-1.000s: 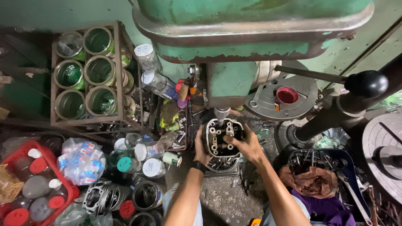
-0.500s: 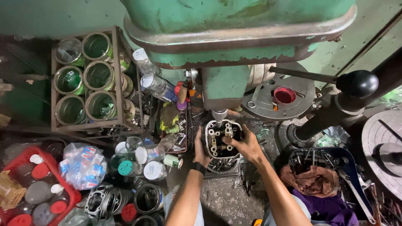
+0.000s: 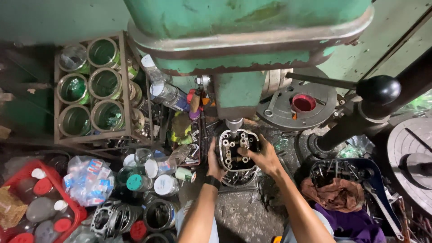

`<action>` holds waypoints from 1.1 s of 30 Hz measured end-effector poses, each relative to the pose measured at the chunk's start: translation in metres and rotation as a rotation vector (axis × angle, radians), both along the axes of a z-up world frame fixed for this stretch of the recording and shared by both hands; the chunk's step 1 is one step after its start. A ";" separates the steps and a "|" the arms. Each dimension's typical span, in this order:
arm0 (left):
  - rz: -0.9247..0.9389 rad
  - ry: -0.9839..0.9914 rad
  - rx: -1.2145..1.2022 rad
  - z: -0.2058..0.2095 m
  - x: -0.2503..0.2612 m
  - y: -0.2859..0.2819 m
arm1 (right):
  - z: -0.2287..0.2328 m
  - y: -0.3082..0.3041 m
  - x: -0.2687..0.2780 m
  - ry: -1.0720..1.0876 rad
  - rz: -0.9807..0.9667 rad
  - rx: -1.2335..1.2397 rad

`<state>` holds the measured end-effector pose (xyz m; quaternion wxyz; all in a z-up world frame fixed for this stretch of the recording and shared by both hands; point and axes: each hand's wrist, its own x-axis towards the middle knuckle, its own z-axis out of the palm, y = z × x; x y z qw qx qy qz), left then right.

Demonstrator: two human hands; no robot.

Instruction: The person operates a drill press to drill holes into a metal engine part. They repeatedly lower the drill bit into the part, reposition it, and use a wrench to tighten the chuck.

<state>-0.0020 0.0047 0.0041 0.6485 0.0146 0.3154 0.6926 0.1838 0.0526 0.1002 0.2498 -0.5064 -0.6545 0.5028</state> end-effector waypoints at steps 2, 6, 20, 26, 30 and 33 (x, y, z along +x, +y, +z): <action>0.000 -0.011 -0.004 -0.002 0.000 -0.002 | 0.011 -0.006 -0.003 0.067 -0.001 -0.036; 0.009 0.001 -0.003 -0.005 -0.001 0.000 | -0.004 0.000 -0.001 0.066 -0.025 0.004; 0.012 0.047 0.016 0.010 0.006 -0.004 | 0.016 -0.003 0.000 0.069 -0.005 -0.059; 0.023 0.028 0.001 0.002 0.005 0.002 | 0.017 -0.003 0.002 0.111 0.021 -0.002; 0.077 0.021 -0.018 -0.014 0.003 0.006 | 0.022 0.001 0.002 0.147 0.011 -0.038; 0.076 0.055 -0.001 -0.019 0.001 0.007 | 0.014 -0.002 0.003 0.141 0.012 -0.005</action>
